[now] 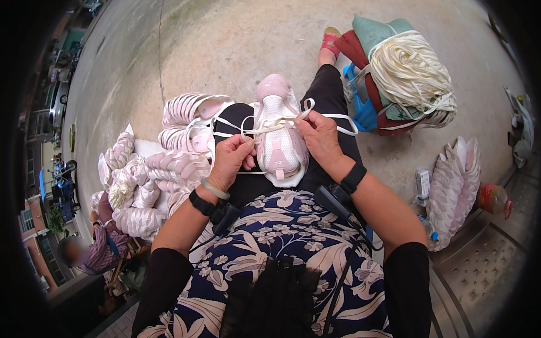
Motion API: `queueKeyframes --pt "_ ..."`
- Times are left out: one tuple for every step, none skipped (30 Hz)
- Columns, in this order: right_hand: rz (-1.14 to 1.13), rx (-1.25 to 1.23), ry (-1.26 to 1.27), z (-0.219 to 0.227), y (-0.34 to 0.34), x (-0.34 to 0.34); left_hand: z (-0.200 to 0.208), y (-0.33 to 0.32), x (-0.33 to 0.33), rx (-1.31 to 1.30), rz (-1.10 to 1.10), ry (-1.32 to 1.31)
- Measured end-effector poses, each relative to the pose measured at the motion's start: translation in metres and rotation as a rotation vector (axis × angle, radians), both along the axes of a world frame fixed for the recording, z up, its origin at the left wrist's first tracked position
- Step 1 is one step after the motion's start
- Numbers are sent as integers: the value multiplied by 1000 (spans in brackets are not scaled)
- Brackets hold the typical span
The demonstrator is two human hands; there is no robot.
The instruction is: The recorder is lacing pink and white sneakers and organizing them into stacks.
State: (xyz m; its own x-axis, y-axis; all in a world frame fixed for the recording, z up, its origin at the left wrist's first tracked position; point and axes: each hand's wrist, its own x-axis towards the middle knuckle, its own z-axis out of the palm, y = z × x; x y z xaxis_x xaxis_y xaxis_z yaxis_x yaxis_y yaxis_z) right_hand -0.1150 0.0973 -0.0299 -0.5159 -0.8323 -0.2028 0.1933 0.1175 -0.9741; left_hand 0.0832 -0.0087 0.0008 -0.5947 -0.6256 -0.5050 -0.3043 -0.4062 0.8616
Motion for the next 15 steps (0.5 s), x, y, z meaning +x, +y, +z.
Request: queueKeyframes --pt "-2 3 20 1 0 1 -1 0 2 -19 -32 -10" --pt "-4 5 40 2 0 1 -2 1 3 -20 -31 -11" --pt "-5 6 40 1 0 1 -2 1 3 -39 -37 -25" --pt "-8 -5 56 -1 0 1 -2 2 2 -58 -44 -38" --pt "-11 -14 73 -2 0 1 -2 2 1 -58 -45 -38" --pt "-10 -14 73 0 0 1 -1 3 1 -133 -66 -38" --pt "-8 -4 38 2 0 0 -1 3 0 -207 -88 -38" --pt "-5 6 4 3 0 0 -4 2 0 -207 -87 -38" --pt "-4 6 4 4 -1 0 -6 1 -1 -297 -100 -65" --pt "-8 14 5 5 -2 1 -8 -1 -3 -387 -112 -92" --pt "-13 23 5 5 -2 2 -9 -3 -4 -387 -110 -92" --pt "-12 24 5 4 -2 1 -9 -5 -6 -464 -121 -78" --pt "-10 17 -12 2 -1 1 -9 -7 -9 -542 -132 -64" --pt "-7 11 -29 0 -1 1 -10 -9 -11 -541 -131 -64" --pt "-7 12 -29 -1 0 2 -12 -12 -13 -542 -129 -38"
